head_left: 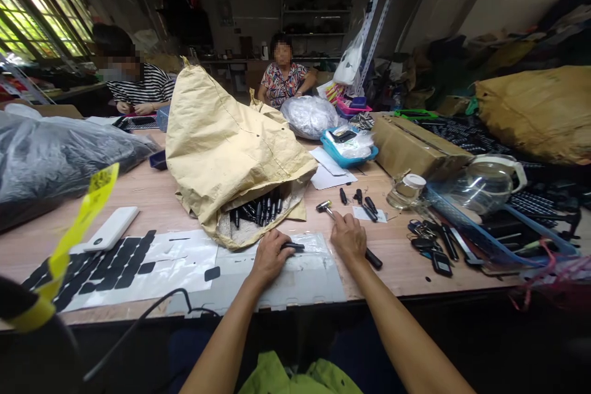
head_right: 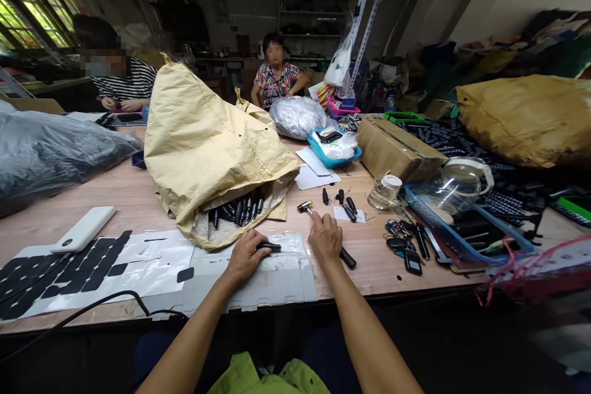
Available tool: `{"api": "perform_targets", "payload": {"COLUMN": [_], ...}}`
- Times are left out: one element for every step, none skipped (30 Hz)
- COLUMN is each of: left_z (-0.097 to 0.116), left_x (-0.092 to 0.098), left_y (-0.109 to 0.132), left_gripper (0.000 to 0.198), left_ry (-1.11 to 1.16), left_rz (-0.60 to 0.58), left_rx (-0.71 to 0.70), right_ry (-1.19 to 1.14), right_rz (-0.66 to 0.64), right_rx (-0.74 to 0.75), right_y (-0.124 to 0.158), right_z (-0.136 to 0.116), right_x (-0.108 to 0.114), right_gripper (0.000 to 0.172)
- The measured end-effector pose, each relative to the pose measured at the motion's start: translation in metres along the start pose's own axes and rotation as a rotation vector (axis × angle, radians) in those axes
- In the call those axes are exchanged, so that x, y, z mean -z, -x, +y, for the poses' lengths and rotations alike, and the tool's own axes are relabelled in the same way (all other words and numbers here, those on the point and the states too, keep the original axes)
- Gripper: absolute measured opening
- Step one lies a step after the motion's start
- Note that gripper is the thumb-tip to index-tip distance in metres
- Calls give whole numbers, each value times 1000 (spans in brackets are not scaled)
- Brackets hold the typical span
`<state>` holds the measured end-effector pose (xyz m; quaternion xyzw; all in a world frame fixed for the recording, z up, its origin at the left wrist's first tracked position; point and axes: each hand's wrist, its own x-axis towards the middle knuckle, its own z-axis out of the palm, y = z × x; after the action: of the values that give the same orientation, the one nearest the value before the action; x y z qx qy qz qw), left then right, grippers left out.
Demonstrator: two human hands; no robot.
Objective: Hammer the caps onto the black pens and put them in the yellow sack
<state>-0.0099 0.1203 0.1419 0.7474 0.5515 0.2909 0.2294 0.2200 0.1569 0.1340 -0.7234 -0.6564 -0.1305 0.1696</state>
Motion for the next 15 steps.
{"api": "perform_targets", "payload": {"left_z": [-1,-2,-3,-5,-6,-6,-6,-4,-2,3,8,13,19,23,25], "left_x": [-1,-1,-2,-3,-2,-2,0,2,4,5,5,3,-1,-8,-18], "left_y": [1,1,1,0,-1,-2,-3,-3,-2,2,9,20,34,51,71], "left_gripper": [10,10,10,11,12,13,13,14,15,15,17,19,22,26,30], "left_ry": [-9,-21,-34,-48,-59,-68,-70,-66,-54,-32,0,39,81,125,160], "left_rz": [-1,-3,-6,-9,-12,-14,-16,-15,-13,-9,-2,3,2,-7,-34], "left_rx": [-4,-9,-17,-23,-25,-24,-18,-9,-1,1,-9,-32,-70,-129,-193], "right_ry": [1,2,3,4,5,5,7,8,9,9,8,7,6,5,4], "right_rz": [6,9,10,9,7,5,1,-2,-6,-8,-8,-7,-4,1,6], "right_rx": [4,6,7,7,6,5,4,2,-2,-5,-7,-8,-7,-5,-4], "right_y": [0,0,0,-1,-1,-1,-1,-2,-2,-2,-2,-2,-2,-2,-2], "right_z": [1,1,1,1,1,1,0,-1,-1,-2,-3,-3,-3,-3,-3], "right_x": [0,-1,-1,-1,-1,-1,-1,0,0,1,1,2,2,2,2], "right_gripper": [37,38,38,38,38,38,39,39,39,39,39,39,40,40,40]}}
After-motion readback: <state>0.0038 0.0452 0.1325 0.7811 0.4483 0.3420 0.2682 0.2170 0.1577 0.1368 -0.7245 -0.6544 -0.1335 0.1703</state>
